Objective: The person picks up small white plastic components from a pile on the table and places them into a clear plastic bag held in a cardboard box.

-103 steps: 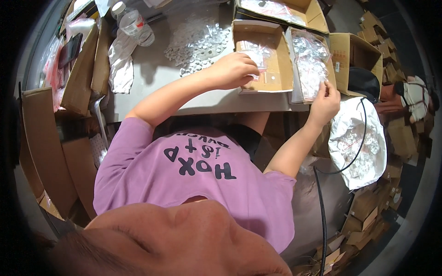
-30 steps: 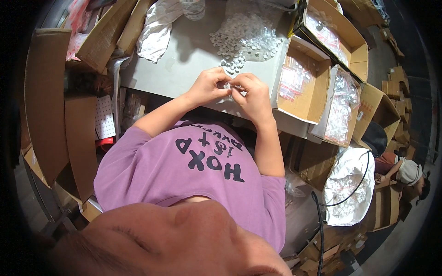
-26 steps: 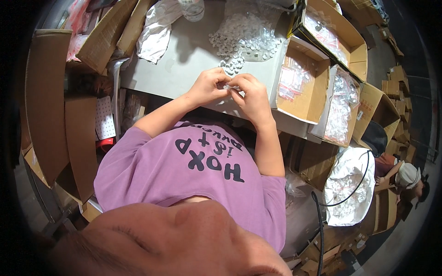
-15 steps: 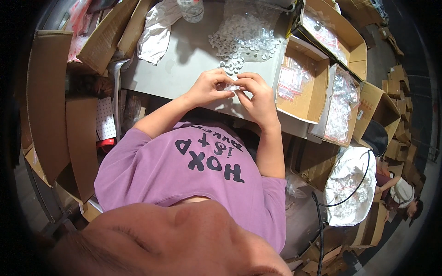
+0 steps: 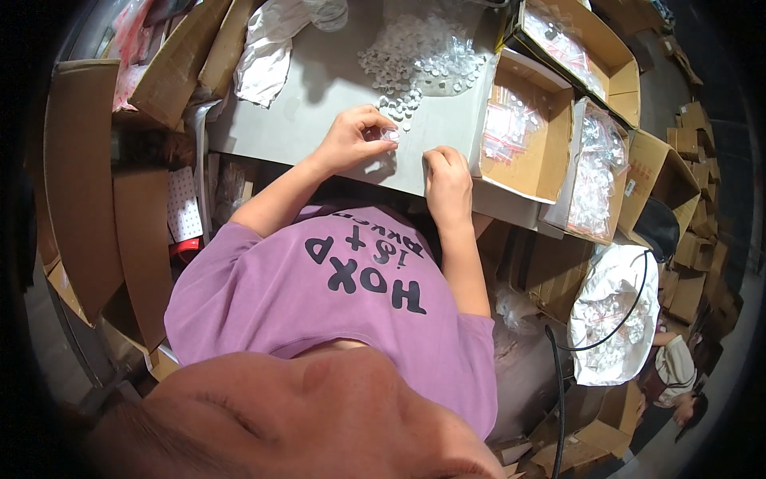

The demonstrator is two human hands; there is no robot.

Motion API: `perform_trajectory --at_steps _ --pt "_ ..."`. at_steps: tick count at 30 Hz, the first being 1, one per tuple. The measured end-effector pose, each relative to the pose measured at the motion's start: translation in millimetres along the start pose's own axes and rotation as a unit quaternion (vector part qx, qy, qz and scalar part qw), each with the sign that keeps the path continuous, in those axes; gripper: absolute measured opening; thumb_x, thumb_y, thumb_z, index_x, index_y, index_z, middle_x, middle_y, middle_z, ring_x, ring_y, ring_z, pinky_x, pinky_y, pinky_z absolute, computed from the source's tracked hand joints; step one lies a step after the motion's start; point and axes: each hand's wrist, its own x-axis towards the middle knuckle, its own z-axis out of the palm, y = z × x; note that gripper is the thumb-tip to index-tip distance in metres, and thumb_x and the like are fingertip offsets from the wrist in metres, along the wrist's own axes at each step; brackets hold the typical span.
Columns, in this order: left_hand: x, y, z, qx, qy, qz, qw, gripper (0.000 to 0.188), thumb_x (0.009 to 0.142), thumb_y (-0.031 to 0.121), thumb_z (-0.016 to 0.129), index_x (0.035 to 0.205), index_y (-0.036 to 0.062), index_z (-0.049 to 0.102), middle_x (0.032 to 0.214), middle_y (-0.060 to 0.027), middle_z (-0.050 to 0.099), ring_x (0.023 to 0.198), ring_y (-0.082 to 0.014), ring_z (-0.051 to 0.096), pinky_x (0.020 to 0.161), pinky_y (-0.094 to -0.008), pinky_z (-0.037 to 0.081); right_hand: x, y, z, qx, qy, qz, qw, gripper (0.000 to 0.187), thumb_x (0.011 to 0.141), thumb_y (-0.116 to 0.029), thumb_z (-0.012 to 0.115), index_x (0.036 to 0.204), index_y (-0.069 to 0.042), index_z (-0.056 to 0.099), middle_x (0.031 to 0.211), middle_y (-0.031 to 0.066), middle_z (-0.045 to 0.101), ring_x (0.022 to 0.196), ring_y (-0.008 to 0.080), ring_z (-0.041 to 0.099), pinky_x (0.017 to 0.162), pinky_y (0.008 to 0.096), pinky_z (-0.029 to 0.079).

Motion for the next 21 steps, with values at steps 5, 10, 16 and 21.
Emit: perform_trajectory --at_steps 5,10,16,21 --pt "-2.0 5.2 8.1 0.046 -0.037 0.059 0.997 0.025 0.071 0.010 0.077 0.094 0.0033 0.070 0.078 -0.0046 0.057 0.066 -0.0123 0.054 0.059 -0.0250 0.045 12.1 -7.4 -9.0 0.096 -0.002 0.035 0.995 0.013 0.077 0.002 0.064 0.090 -0.001 0.065 0.087 0.0129 0.064 0.084 0.0298 0.062 0.075 0.0368 0.050" --pt "-3.7 11.3 14.8 0.020 -0.077 0.073 0.994 0.025 0.072 0.010 0.075 0.096 0.0028 0.069 0.081 -0.0061 0.058 0.070 -0.0150 0.056 0.061 -0.0261 0.047 23.9 -32.2 -25.3 0.237 0.031 -0.002 0.971 0.017 0.076 0.003 0.065 0.092 -0.001 0.065 0.089 0.0127 0.064 0.084 0.0263 0.064 0.072 0.0324 0.051" --pt "-0.4 11.6 13.9 -0.017 -0.104 0.076 0.992 0.026 0.073 0.010 0.076 0.096 0.0025 0.069 0.082 -0.0053 0.060 0.072 -0.0138 0.056 0.064 -0.0252 0.047 20.1 -24.1 -41.2 0.167 -0.041 -0.063 0.983 0.019 0.077 0.001 0.068 0.096 -0.002 0.066 0.106 0.0137 0.061 0.094 0.0265 0.062 0.082 0.0342 0.049" --pt "7.4 10.6 12.2 -0.095 -0.189 0.026 0.977 0.030 0.075 0.009 0.079 0.101 0.0000 0.066 0.090 -0.0039 0.064 0.082 -0.0103 0.058 0.069 -0.0258 0.049 20.4 -19.6 -46.2 0.112 -0.094 -0.097 0.984 0.013 0.078 -0.001 0.068 0.090 -0.003 0.065 0.114 0.0138 0.056 0.105 0.0288 0.057 0.085 0.0361 0.048"
